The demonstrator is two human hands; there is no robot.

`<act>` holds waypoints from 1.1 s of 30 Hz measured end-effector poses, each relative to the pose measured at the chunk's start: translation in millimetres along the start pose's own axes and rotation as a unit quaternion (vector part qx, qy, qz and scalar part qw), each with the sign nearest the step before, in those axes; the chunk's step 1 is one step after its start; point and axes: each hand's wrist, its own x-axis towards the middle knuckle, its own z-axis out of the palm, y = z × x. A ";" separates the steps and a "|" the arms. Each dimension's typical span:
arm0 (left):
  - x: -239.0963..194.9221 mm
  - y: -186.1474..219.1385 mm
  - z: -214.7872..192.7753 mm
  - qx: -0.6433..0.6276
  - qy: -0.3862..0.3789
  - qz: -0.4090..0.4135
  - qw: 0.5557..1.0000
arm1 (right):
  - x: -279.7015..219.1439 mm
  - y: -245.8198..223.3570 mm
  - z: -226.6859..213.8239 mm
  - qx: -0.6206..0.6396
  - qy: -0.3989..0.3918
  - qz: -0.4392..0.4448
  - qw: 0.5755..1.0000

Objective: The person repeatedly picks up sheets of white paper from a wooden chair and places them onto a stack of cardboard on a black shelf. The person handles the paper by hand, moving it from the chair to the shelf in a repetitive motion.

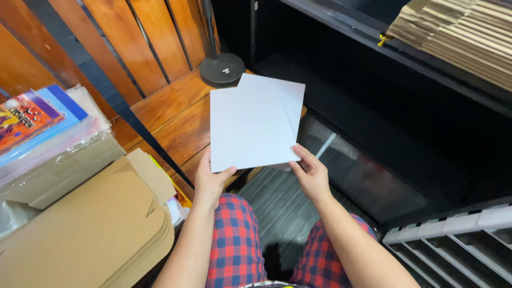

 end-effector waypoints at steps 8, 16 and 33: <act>-15.8 44.6 -2.0 -0.072 0.008 0.015 0.997 | 12.8 -66.8 -0.4 0.046 0.015 -0.017 0.999; -67.4 132.2 -6.8 -0.074 -0.001 0.001 0.997 | 18.0 -158.1 -20.4 0.055 -0.012 -0.096 0.994; -82.7 274.2 74.2 -0.094 -0.147 0.234 0.957 | 41.6 -349.6 -114.0 -0.062 0.115 -0.263 0.956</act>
